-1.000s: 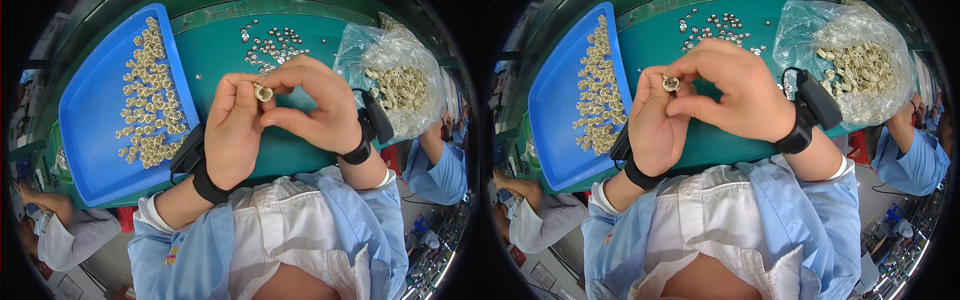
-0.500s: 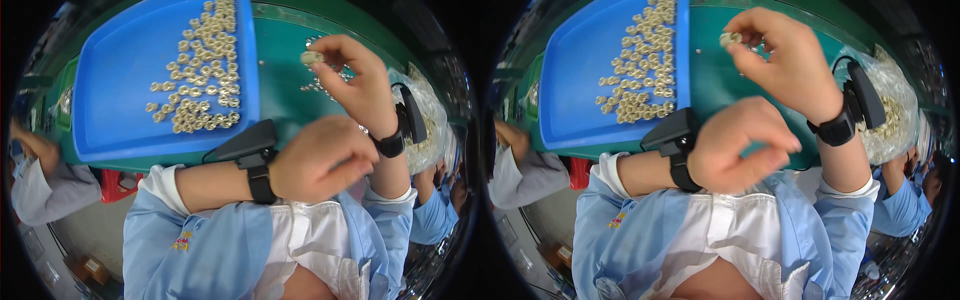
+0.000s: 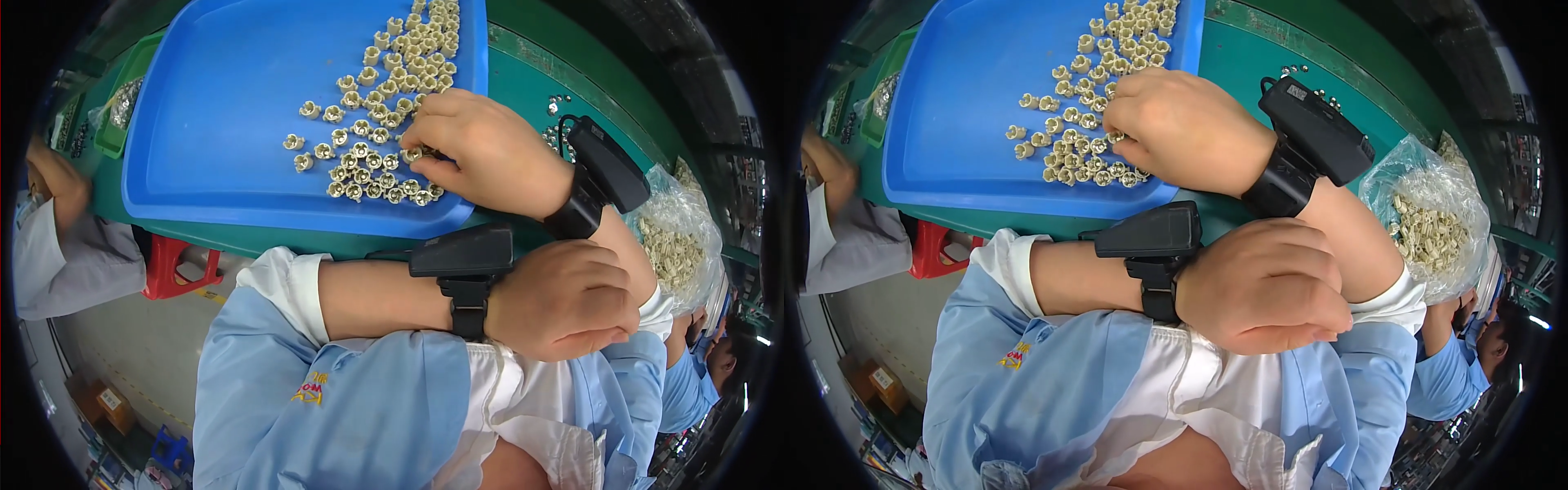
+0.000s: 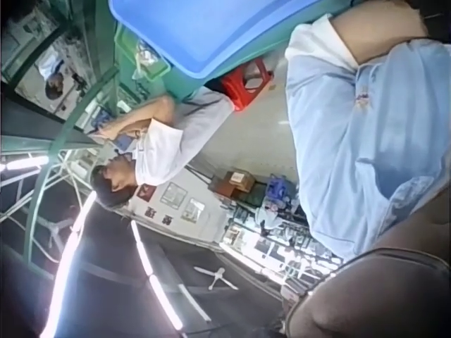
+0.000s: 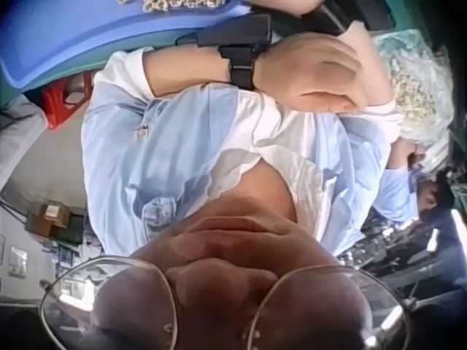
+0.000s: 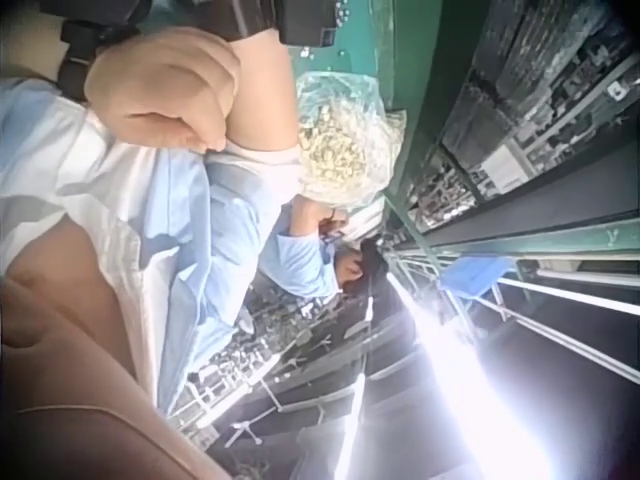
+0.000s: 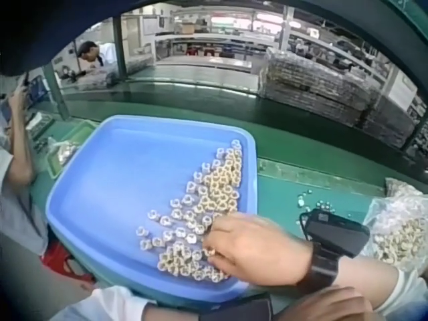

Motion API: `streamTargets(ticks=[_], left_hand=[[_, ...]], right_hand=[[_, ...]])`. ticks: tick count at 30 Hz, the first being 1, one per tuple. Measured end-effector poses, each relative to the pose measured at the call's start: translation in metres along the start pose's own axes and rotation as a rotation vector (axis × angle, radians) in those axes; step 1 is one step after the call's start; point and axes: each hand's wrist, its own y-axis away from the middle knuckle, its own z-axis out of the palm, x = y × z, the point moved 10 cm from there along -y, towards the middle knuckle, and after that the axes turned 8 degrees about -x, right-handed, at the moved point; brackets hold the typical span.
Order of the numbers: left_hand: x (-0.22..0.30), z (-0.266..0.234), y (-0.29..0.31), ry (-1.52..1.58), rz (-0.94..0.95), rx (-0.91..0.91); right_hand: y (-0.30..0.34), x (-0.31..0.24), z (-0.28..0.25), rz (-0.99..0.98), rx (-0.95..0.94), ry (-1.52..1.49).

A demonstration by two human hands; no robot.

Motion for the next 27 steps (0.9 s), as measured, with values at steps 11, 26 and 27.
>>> streamTargets(ticks=[11,26,27], left_hand=[[-0.006,0.003,0.001,0.046,-0.026,-0.034],[-0.074,0.014,0.021,-0.146,-0.580,-0.202],[-0.078,0.021,0.027,-0.211,-0.620,-0.288]], right_hand=[[0.001,-0.001,0.008,-0.015,-0.007,0.024],[0.214,0.074,-0.101,0.726,0.576,-0.030],[0.246,0.079,-0.101,0.855,0.630,-0.029]])
